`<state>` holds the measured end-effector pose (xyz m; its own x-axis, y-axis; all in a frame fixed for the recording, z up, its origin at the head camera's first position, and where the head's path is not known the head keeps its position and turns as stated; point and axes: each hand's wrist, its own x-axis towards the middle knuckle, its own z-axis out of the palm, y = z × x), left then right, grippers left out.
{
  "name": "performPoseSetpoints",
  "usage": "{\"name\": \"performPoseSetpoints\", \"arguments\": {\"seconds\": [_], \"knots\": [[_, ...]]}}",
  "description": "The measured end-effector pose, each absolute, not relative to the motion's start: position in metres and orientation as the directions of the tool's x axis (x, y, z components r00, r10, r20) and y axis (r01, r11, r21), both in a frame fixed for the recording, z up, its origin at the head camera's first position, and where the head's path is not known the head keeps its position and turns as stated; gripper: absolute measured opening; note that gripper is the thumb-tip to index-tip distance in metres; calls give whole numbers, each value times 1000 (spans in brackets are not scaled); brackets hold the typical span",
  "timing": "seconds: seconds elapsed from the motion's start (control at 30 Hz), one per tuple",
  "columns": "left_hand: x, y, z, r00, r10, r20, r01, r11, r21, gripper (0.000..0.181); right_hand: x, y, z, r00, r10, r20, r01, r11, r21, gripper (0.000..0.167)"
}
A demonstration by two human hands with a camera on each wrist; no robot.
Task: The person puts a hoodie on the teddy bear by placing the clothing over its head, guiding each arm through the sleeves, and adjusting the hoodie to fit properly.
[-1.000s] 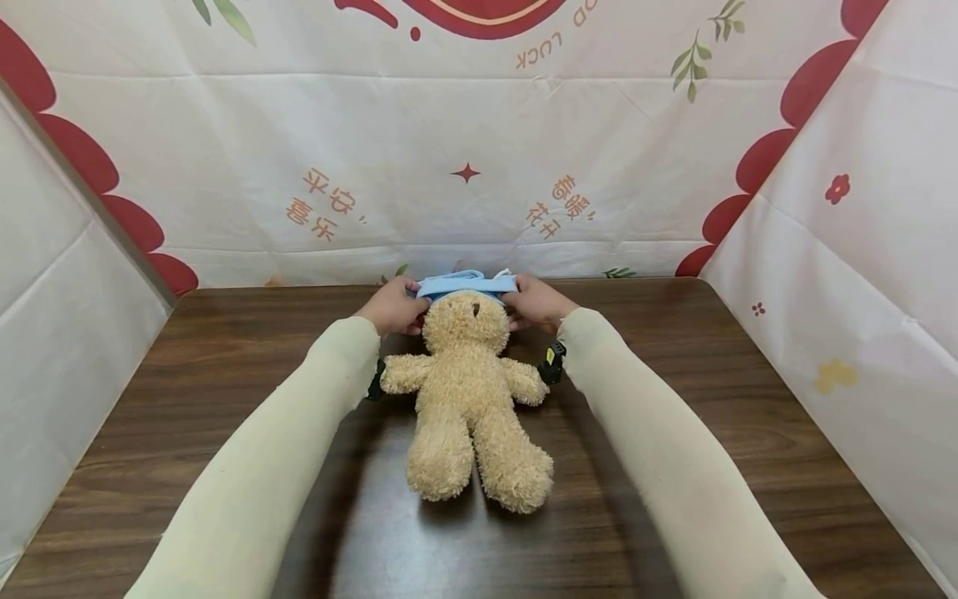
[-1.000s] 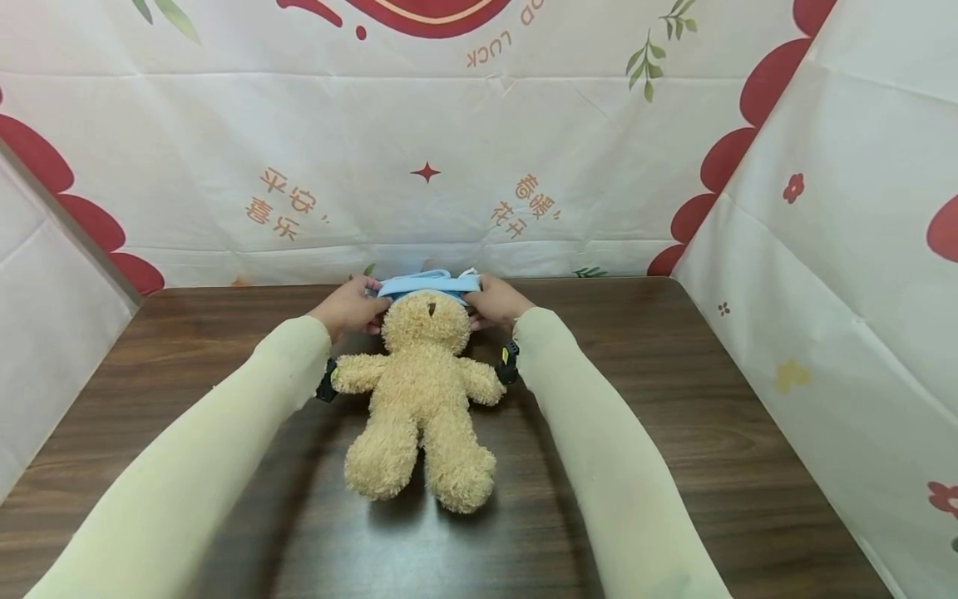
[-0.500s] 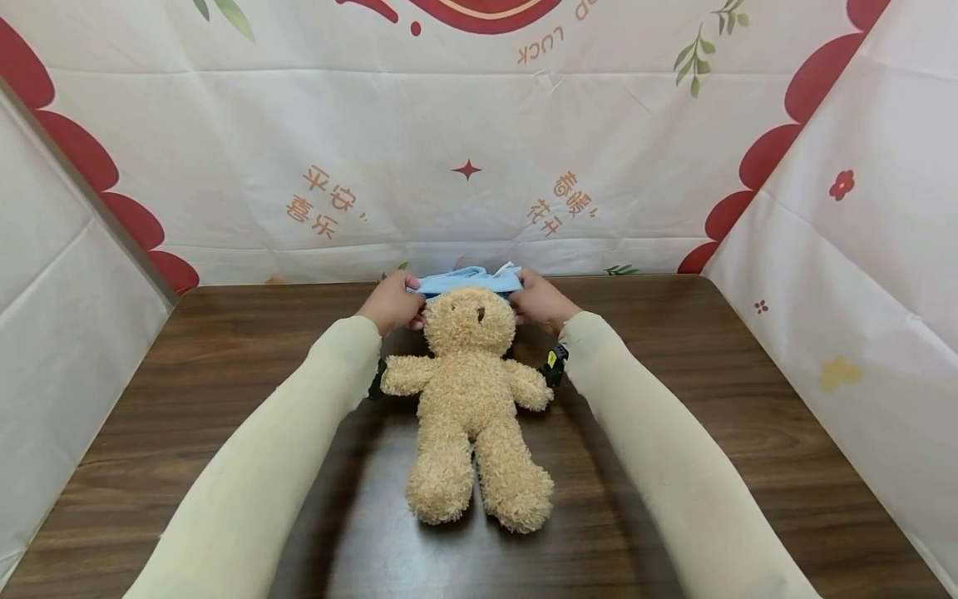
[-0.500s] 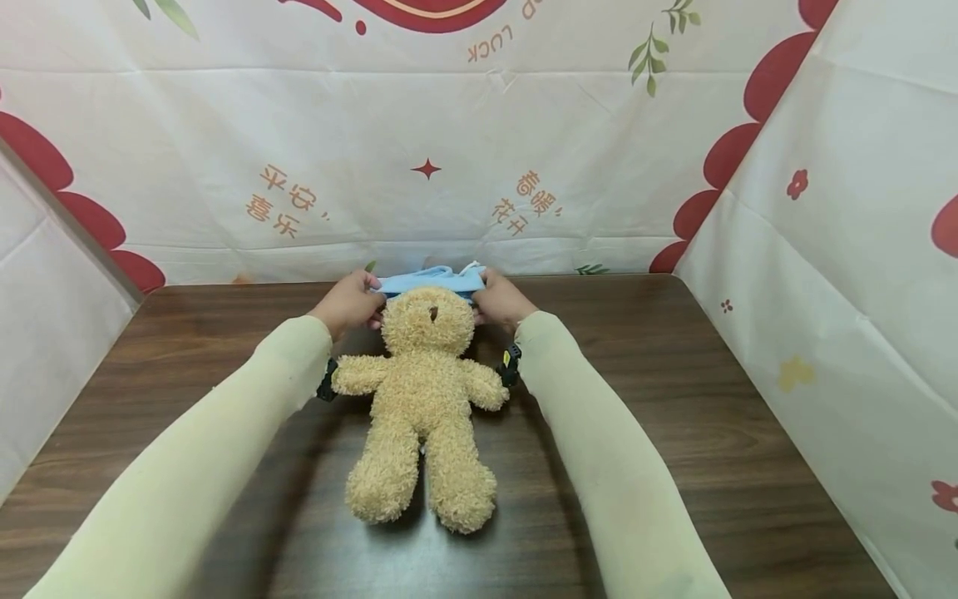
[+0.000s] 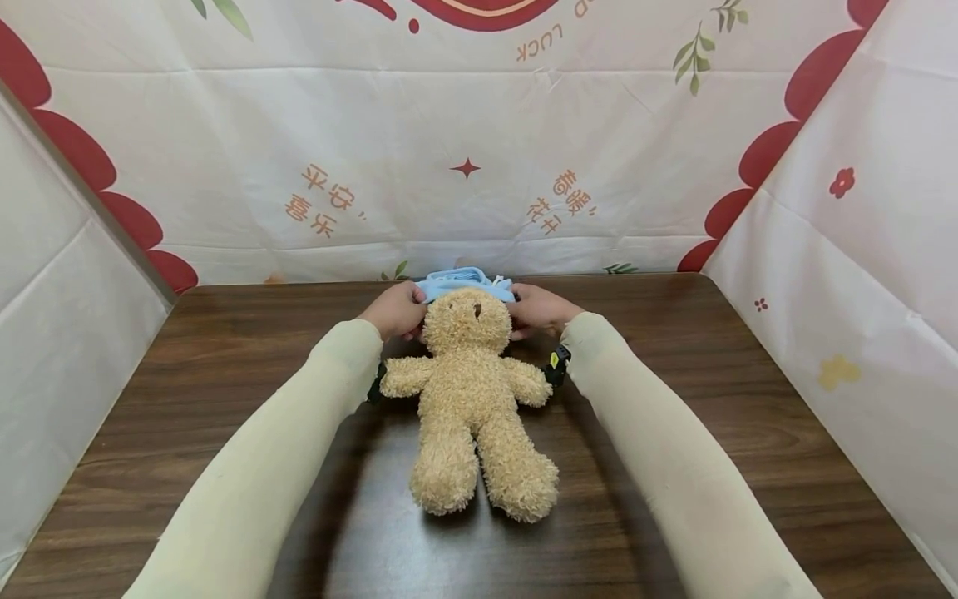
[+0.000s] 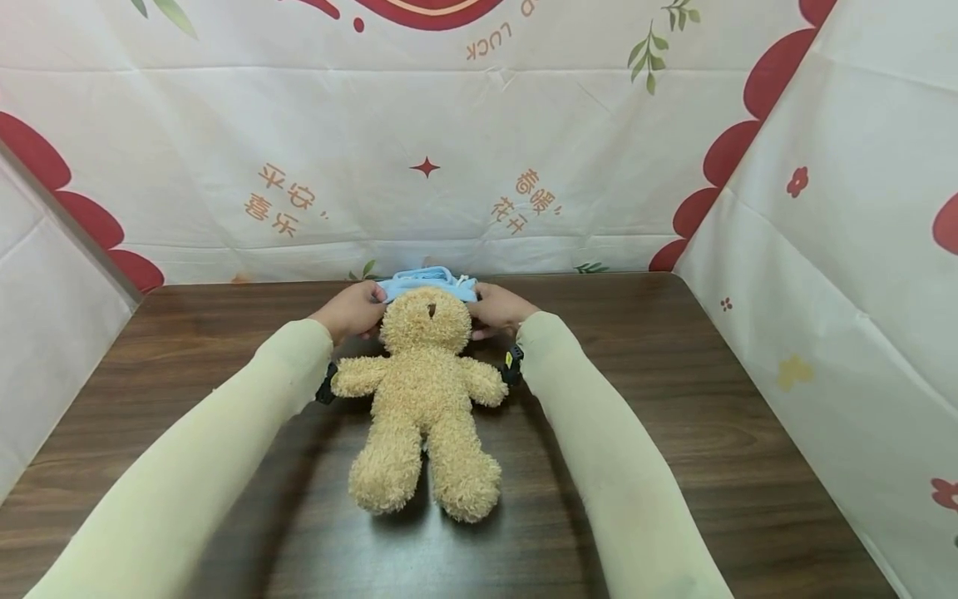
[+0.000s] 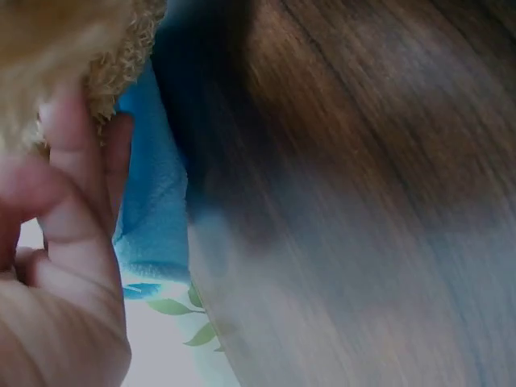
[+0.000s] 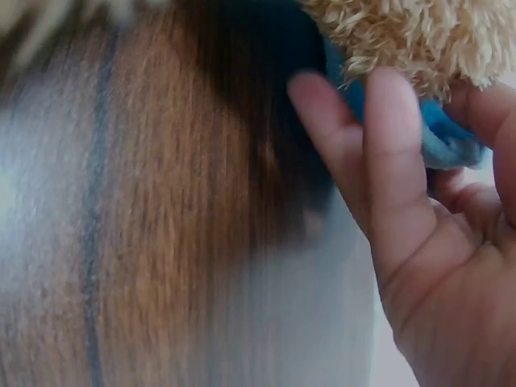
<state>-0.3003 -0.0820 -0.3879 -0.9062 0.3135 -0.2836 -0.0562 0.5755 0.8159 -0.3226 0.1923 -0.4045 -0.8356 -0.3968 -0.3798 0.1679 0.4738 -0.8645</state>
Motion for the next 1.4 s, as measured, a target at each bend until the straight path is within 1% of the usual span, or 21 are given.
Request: {"name": "performPoseSetpoints", "arguments": {"seconds": [0.07,0.17,0.33,0.53,0.73,0.83,0.93,1.07,1.23,1.33,1.4], "knots": [[-299,-84,-386,-893,342,-291,-50,569,821,11,-322,193,-403,-819,-396,-415,190,495,-848,28],[-299,-87,-384,-876,365,-316,-76,542,837,14,-319,194,-400,-802,-400,-443,190,532,-825,32],[-299,-91,-383,-861,372,-347,-104,539,836,16,-316,195,-395,-802,-397,-446,154,583,-797,32],[-294,-91,-378,-856,378,-353,-56,610,790,14,-312,193,-391,-819,-377,-433,113,634,-765,29],[-287,-92,-371,-866,366,-340,43,732,680,15,-309,194,-390,-824,-386,-415,69,659,-749,28],[-286,-92,-373,-875,354,-331,84,783,616,19,-309,194,-392,-821,-403,-403,16,691,-723,27],[-286,-92,-376,-880,349,-322,118,818,563,21,-310,195,-395,-814,-438,-381,-71,727,-683,24],[-284,-93,-380,-889,346,-299,158,845,510,19,-311,195,-400,-806,-469,-362,-167,766,-621,17],[-280,-93,-383,-885,367,-285,202,856,477,16,-310,193,-403,-807,-461,-370,-207,807,-553,11],[-281,-92,-387,-881,373,-292,198,849,490,16,-310,193,-404,-806,-462,-369,-218,812,-541,12],[-282,-93,-390,-889,364,-278,183,838,513,12,-309,193,-402,-807,-463,-367,-215,809,-548,14]]}}
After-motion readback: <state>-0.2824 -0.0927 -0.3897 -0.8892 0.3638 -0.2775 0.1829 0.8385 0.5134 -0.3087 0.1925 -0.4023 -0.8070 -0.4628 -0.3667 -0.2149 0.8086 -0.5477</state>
